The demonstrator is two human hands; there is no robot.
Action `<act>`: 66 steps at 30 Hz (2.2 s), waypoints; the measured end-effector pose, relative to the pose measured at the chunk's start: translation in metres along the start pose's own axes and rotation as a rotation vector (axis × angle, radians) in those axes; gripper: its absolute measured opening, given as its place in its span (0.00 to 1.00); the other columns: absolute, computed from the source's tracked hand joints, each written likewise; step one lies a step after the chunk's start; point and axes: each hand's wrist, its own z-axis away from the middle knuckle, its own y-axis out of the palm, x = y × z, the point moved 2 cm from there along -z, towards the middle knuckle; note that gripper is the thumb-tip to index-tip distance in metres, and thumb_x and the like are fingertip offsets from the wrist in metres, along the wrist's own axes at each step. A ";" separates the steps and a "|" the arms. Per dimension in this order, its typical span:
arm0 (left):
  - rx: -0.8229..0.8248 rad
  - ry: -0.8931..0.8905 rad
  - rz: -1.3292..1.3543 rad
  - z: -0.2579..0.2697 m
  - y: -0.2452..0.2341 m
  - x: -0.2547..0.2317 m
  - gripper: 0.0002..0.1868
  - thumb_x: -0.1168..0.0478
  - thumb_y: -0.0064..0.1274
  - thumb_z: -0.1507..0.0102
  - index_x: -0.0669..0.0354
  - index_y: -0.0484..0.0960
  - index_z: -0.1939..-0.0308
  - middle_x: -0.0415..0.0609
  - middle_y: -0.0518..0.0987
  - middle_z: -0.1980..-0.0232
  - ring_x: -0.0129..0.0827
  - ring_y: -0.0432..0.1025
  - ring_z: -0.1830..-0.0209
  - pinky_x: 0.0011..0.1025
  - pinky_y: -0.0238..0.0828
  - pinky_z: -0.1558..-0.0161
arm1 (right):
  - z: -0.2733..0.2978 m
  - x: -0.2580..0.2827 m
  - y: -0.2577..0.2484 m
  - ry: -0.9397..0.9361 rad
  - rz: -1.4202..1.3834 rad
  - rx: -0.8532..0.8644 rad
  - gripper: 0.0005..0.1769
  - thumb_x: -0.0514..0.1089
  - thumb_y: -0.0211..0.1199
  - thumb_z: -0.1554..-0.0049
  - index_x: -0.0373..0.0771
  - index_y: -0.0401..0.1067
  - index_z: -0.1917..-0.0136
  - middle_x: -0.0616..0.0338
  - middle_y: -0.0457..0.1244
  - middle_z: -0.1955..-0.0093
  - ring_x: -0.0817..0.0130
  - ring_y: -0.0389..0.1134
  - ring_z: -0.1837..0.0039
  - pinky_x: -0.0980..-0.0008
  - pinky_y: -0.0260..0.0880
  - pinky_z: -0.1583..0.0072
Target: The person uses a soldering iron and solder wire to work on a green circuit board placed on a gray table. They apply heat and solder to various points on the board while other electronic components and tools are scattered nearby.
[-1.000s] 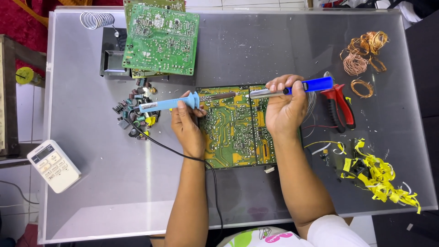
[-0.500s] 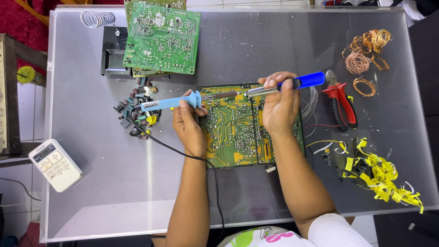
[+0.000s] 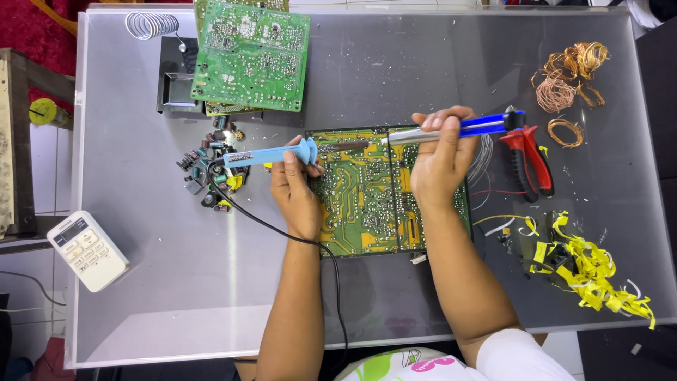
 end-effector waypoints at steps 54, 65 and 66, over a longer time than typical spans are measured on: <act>-0.121 -0.059 0.193 -0.007 -0.005 0.010 0.27 0.47 0.44 0.19 0.69 0.82 0.33 0.49 0.73 0.75 0.36 0.81 0.71 0.41 0.85 0.44 | -0.006 0.006 0.004 0.075 -0.099 0.017 0.18 0.59 0.43 0.23 0.44 0.64 0.39 0.61 0.58 0.54 0.68 0.67 0.45 0.60 0.77 0.27; -0.116 -0.055 0.184 -0.007 -0.007 0.013 0.27 0.47 0.43 0.19 0.69 0.82 0.33 0.48 0.73 0.75 0.36 0.81 0.72 0.40 0.85 0.44 | 0.000 0.010 0.020 -0.036 0.210 0.257 0.14 0.49 0.46 0.21 0.39 0.56 0.31 0.60 0.55 0.52 0.66 0.65 0.45 0.48 0.74 0.26; -0.115 -0.059 0.185 -0.008 -0.007 0.013 0.27 0.47 0.43 0.19 0.69 0.82 0.33 0.48 0.72 0.75 0.36 0.81 0.71 0.40 0.85 0.44 | -0.001 0.010 0.020 -0.042 0.232 0.255 0.13 0.48 0.46 0.22 0.38 0.56 0.30 0.59 0.55 0.53 0.64 0.66 0.46 0.44 0.74 0.26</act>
